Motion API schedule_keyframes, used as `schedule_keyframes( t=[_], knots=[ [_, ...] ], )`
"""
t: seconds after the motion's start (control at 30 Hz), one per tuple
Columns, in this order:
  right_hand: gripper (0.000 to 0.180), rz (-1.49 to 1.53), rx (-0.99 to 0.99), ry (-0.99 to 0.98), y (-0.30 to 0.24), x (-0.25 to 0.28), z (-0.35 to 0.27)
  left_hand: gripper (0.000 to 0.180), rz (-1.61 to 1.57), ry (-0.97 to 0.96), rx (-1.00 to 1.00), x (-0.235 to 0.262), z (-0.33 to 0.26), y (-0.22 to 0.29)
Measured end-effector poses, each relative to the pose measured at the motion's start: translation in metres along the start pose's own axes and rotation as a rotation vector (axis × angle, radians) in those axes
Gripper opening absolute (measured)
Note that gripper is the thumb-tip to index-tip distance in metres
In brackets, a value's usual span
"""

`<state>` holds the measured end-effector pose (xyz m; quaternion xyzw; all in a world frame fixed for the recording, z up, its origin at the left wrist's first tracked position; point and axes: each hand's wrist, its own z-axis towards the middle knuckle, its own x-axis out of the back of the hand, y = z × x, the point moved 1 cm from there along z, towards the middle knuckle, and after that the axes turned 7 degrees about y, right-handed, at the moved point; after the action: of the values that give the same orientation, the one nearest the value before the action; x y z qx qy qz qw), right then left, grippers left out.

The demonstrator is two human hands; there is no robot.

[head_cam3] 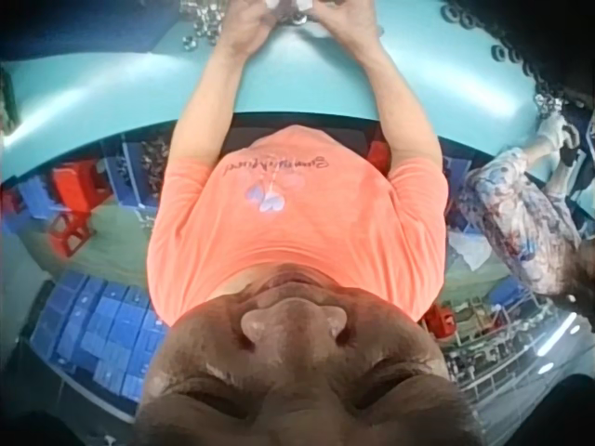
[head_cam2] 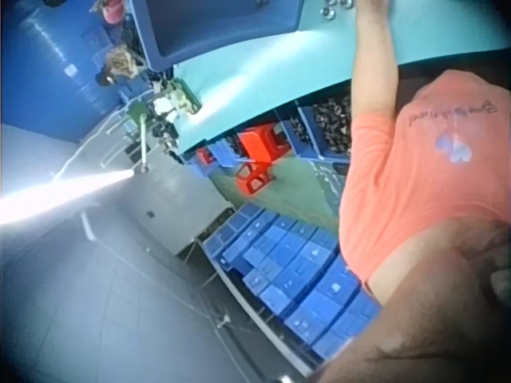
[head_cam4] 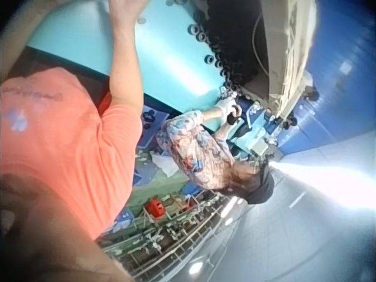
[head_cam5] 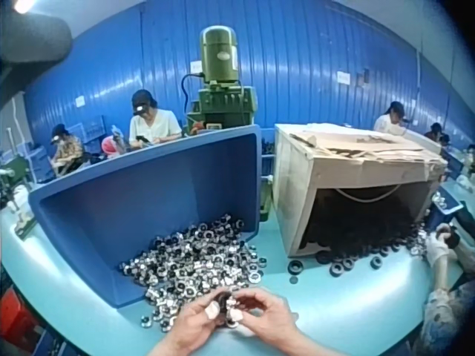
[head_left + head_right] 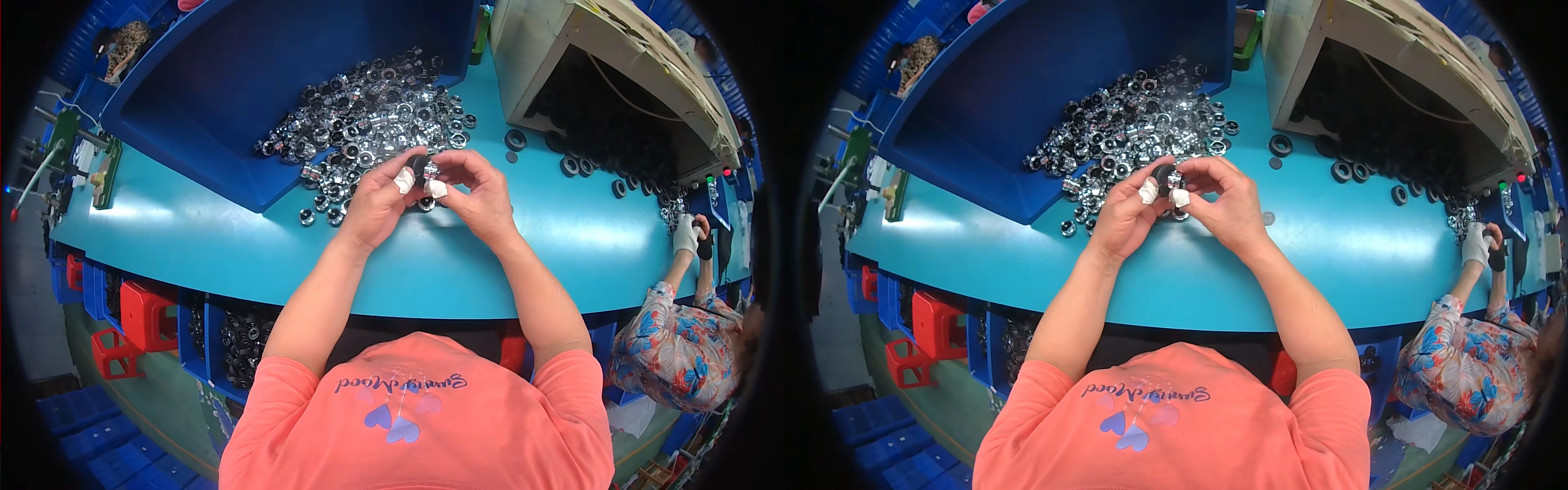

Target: Assembling small mechanical components by inserting a metal part into a black ring-shaped housing.

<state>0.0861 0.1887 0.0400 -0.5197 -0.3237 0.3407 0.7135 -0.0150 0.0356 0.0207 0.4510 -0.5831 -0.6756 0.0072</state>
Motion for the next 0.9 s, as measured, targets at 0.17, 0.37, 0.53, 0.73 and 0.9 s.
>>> schedule_keyframes(
  t=[0.17,0.37,0.53,0.73,0.9],
  knots=[
    [0.038,-0.030,0.136,0.069,-0.004,0.001,0.001,0.047,-0.187,-0.044,0.009,0.005,0.002,-0.003],
    [0.042,0.080,0.117,0.107,0.001,0.004,0.000,0.049,-0.249,-0.082,0.052,0.011,0.004,-0.005],
    [0.034,-0.161,0.277,0.110,-0.010,0.000,-0.002,0.048,-0.242,-0.091,0.044,0.005,0.002,-0.003],
    [0.030,-0.272,0.408,0.072,-0.013,-0.001,0.000,0.048,-0.197,-0.074,0.003,0.007,0.003,-0.006],
    [0.028,-0.361,0.398,0.103,-0.017,-0.002,-0.003,0.040,-0.183,-0.085,0.033,0.007,0.001,-0.003]
  ],
)
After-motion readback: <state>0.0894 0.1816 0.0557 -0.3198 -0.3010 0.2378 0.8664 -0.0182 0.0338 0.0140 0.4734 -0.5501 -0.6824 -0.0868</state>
